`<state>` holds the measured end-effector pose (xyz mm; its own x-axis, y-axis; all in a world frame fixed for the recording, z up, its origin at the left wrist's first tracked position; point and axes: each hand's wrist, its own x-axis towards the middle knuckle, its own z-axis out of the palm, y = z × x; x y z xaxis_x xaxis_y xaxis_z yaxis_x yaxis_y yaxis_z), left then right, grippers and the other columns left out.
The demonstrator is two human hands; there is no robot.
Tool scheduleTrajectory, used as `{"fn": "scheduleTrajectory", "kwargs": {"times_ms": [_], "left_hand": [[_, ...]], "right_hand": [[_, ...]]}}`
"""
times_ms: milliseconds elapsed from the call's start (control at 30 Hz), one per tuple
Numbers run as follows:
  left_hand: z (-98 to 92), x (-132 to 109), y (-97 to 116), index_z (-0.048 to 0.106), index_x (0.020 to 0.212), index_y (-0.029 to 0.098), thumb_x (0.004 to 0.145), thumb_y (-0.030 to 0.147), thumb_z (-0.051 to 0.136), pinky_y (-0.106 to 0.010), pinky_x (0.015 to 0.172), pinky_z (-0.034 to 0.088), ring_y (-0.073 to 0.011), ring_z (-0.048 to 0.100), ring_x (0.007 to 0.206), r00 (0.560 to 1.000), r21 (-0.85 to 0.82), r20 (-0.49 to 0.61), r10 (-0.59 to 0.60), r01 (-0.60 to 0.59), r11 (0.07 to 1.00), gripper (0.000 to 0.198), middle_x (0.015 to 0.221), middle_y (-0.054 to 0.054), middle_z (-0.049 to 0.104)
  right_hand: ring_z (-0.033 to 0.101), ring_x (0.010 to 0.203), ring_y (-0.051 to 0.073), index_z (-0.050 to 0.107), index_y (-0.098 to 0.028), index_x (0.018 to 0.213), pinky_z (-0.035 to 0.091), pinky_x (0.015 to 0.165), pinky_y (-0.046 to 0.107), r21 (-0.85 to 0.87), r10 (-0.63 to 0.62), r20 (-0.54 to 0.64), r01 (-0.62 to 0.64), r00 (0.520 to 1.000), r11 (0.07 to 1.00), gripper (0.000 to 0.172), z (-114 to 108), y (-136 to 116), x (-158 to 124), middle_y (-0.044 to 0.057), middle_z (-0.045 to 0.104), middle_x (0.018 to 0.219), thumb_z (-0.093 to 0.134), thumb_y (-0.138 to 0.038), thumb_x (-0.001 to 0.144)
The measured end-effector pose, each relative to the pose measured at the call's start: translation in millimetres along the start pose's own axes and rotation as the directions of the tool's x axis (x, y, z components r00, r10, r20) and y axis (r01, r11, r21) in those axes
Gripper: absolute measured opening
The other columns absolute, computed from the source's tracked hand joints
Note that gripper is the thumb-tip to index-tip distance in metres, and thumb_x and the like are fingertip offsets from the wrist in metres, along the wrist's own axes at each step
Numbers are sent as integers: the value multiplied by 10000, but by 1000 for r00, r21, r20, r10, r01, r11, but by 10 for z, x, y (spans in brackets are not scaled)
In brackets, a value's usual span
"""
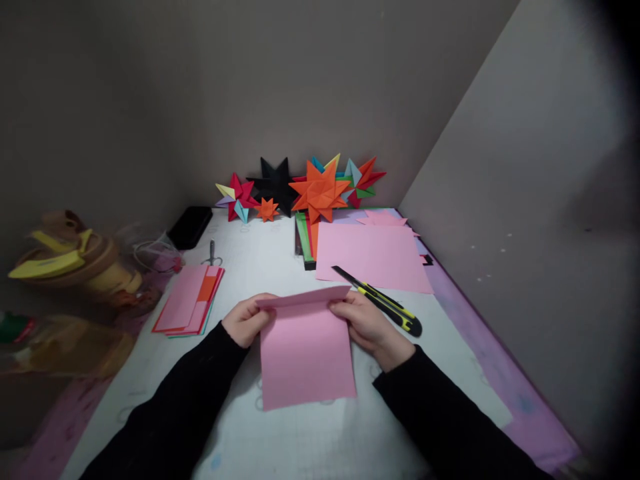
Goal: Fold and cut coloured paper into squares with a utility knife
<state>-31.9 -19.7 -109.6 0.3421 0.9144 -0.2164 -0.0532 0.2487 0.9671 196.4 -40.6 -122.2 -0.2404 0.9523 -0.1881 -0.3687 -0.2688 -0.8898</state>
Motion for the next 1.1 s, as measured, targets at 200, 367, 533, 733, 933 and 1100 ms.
{"fn": "scheduleTrajectory", "kwargs": {"times_ms": [200, 367, 533, 733, 933, 1100], "left_hand": [[46, -70, 126, 678, 703, 169, 615, 303, 743, -222, 485, 344, -112, 512, 500, 999, -17, -28, 33, -33, 999, 174, 622, -14, 644], [49, -121, 180, 625, 622, 162, 615, 334, 756, -210, 453, 286, -95, 468, 439, 1000, -92, 10, 11, -10, 996, 216, 556, -13, 620], [29, -152, 174, 591, 595, 166, 622, 350, 748, -209, 430, 239, -82, 413, 398, 998, -117, 57, -8, 15, 993, 244, 496, 1, 572], [-113, -120, 212, 684, 679, 144, 633, 333, 637, -238, 437, 249, -116, 435, 439, 980, -25, 174, -96, 102, 994, 201, 534, -34, 570], [-48, -61, 93, 637, 647, 157, 644, 383, 710, -229, 445, 264, -91, 410, 444, 993, 209, 80, 92, -106, 972, 237, 539, -8, 555], [3, -21, 4, 539, 719, 186, 633, 297, 753, -204, 482, 339, -91, 505, 476, 990, 100, 47, 135, -139, 985, 256, 570, 20, 598]], "right_hand": [[627, 885, 208, 732, -187, 917, 473, 801, 343, -246, 28, 43, -17, 999, 969, 231, -13, -197, -73, 73, 700, 974, 661, -267, 713], [637, 891, 200, 737, -218, 907, 473, 846, 363, -355, -29, 127, 73, 992, 932, 213, -55, -248, -148, 49, 709, 960, 597, -227, 746], [650, 774, 187, 738, -220, 738, 488, 789, 340, -439, -92, 276, 210, 957, 873, 240, -128, -288, -198, 28, 717, 802, 510, -145, 733], [649, 805, 211, 731, -208, 909, 487, 742, 321, -498, -51, 519, 350, 853, 793, 278, -153, -444, -229, 51, 718, 888, 532, -266, 723], [661, 722, 177, 735, -216, 872, 496, 674, 291, -629, -129, 455, 421, 881, 654, 195, -128, -361, -205, 44, 725, 807, 567, -281, 798], [671, 807, 173, 729, -245, 904, 505, 750, 310, -698, -166, 414, 429, 895, 574, 271, -136, -290, -172, 25, 728, 887, 503, -144, 793]]}}
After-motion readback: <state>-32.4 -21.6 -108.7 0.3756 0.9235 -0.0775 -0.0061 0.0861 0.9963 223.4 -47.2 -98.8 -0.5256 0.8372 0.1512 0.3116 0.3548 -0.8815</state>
